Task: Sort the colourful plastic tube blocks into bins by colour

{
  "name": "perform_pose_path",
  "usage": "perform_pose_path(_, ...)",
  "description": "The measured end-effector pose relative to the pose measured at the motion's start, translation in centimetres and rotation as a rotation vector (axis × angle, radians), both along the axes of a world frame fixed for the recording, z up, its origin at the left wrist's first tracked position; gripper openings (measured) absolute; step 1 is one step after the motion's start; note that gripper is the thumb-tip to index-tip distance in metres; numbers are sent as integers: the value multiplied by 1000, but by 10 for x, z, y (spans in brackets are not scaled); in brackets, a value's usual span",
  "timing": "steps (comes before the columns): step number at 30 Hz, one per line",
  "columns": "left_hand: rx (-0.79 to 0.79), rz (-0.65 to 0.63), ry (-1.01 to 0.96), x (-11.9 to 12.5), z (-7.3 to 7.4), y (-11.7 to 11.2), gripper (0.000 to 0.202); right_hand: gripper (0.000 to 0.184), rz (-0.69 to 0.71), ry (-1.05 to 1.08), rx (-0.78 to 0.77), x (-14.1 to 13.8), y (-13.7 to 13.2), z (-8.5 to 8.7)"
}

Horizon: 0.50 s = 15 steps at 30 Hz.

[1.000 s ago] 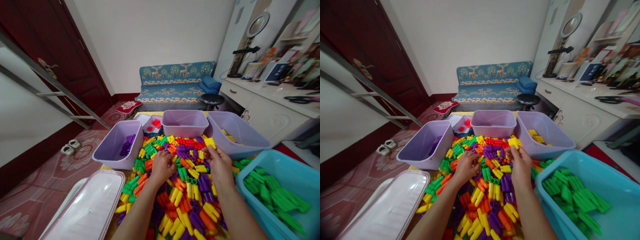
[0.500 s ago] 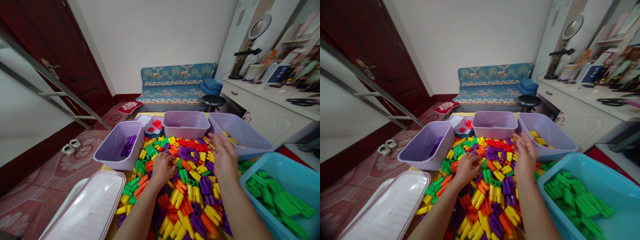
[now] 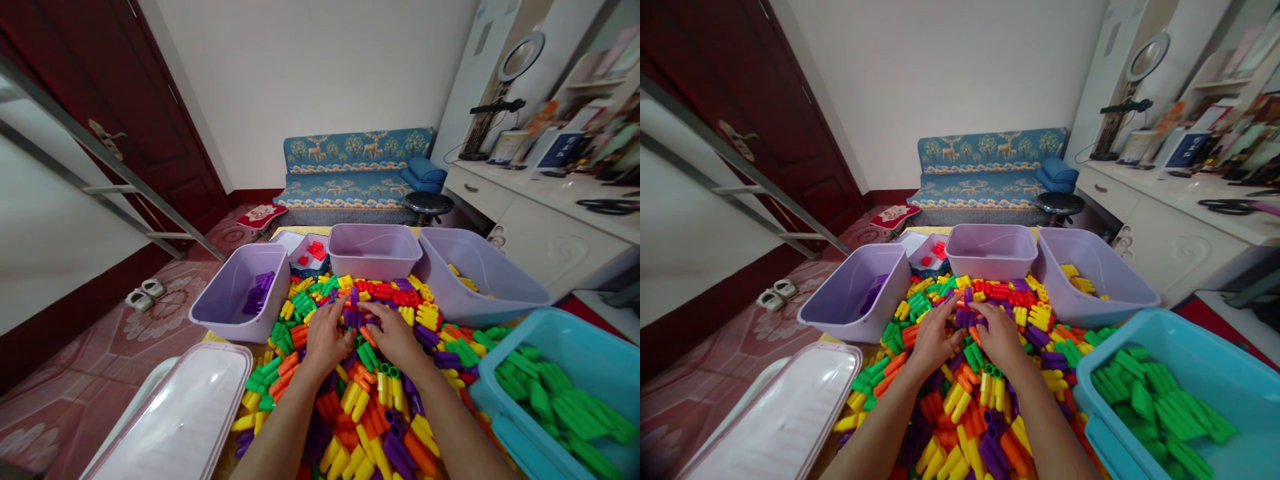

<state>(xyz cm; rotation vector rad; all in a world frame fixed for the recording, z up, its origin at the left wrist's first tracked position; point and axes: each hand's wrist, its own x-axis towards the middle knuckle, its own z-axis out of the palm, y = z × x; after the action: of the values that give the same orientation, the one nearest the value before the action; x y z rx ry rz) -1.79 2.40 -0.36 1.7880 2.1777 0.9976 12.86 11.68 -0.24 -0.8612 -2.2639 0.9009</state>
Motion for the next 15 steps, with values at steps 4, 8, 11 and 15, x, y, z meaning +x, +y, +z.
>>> perform_pose_path(4, -17, -26, 9, -2, 0, 1, 62, 48, 74, 116, -46, -1, -4, 4)
perform_pose_path(8, 39, -10, -147, -3, -5, 3, 48, 39, -51, 167, 44, 0, -7, -3)
perform_pose_path(11, 209, 58, -464, -4, -6, 5, 37, 35, -122, 136, 79, 2, -6, -12)
perform_pose_path(15, 500, 215, -1000, -12, 12, 5, 41, 35, -132, 98, 82, 3, -5, -19)
